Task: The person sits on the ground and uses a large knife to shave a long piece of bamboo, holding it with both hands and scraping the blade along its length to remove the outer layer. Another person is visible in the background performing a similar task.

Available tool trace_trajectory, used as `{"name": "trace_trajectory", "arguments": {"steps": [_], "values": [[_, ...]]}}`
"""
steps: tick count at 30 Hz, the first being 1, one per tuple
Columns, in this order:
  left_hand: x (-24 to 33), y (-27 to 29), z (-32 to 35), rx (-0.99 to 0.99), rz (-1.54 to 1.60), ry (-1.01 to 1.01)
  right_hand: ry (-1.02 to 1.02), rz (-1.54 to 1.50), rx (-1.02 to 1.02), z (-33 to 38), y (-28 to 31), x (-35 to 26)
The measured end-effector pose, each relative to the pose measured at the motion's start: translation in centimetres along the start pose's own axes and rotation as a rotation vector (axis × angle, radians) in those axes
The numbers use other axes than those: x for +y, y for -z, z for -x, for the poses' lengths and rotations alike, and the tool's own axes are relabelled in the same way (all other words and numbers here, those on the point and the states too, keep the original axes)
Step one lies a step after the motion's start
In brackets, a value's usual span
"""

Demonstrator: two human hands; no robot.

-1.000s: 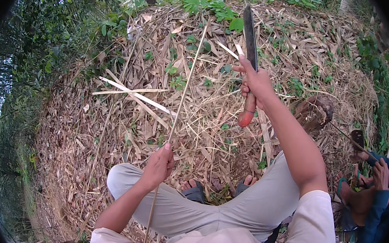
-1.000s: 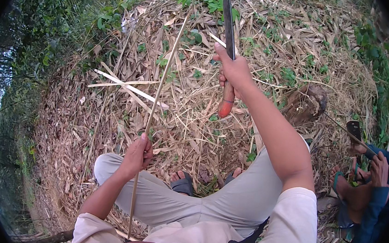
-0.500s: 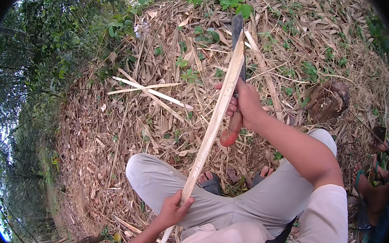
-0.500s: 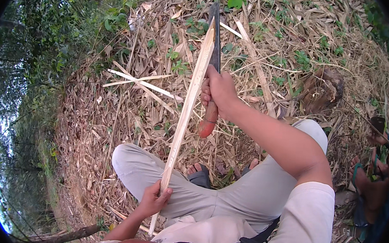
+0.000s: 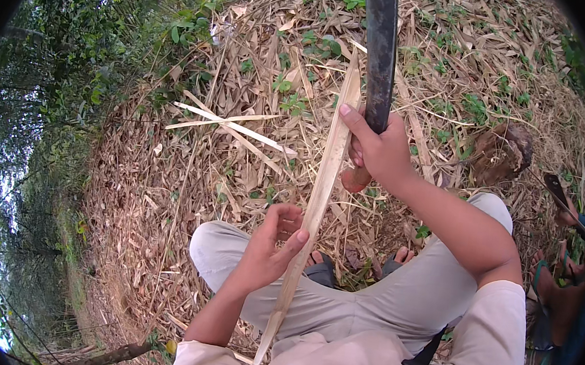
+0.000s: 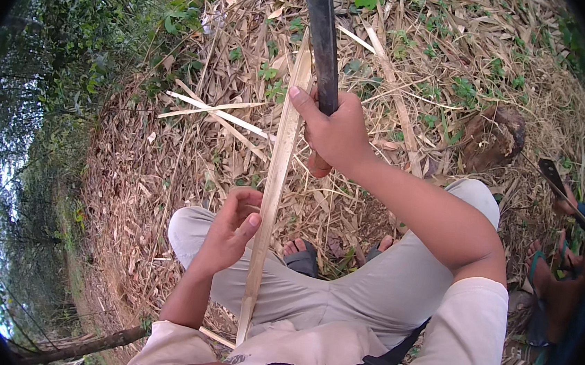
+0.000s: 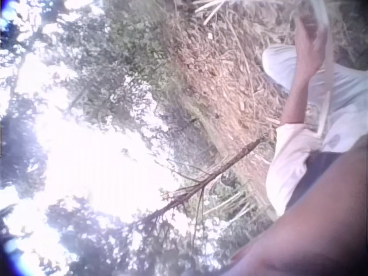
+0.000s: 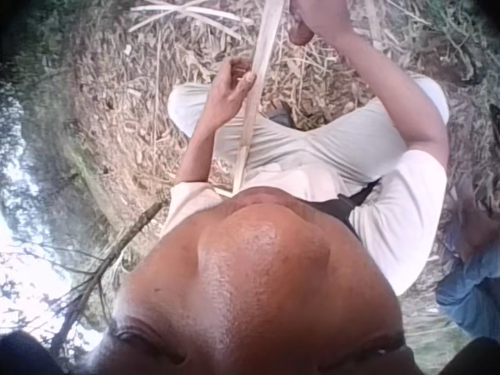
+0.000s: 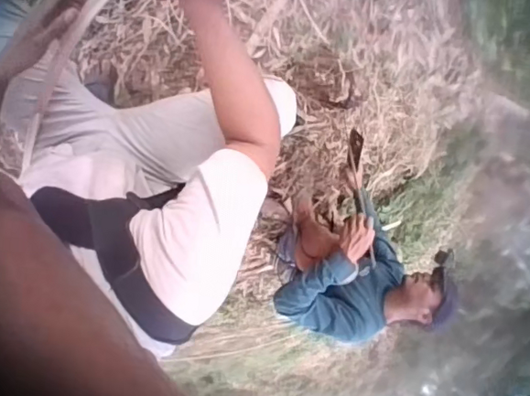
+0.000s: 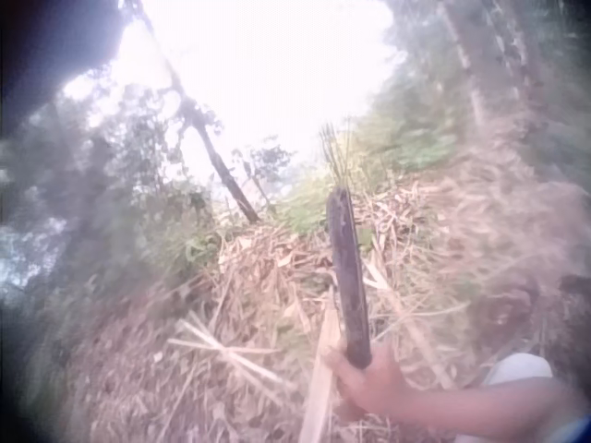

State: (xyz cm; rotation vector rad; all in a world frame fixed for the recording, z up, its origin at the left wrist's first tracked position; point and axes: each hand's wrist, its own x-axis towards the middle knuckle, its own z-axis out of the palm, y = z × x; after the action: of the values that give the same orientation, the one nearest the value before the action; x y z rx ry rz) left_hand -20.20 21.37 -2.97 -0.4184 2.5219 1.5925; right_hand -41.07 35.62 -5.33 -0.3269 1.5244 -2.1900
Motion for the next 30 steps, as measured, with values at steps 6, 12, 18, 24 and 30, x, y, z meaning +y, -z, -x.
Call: {"name": "trace_trajectory", "arguments": {"steps": [6,12,18,24,30], "values": [[4.4,-0.1,-8.2,-0.127,0.738,0.140,0.222,0.575,-0.165,1.3,-1.5,-1.0],[4.3,-0.6,-7.0,-0.010,0.840,0.219,0.540,1.076,-0.199,0.4,1.3,-2.2],[3.9,-0.4,-6.0,-0.057,0.883,0.227,0.735,1.267,-0.261,0.3,2.1,-1.3],[2.4,-1.0,-5.1,-0.001,0.648,0.239,0.807,1.281,-0.334,0.8,0.0,-1.6],[2.3,-1.6,-4.7,0.074,0.616,0.246,0.831,1.334,-0.384,0.8,0.1,-1.1]]}}
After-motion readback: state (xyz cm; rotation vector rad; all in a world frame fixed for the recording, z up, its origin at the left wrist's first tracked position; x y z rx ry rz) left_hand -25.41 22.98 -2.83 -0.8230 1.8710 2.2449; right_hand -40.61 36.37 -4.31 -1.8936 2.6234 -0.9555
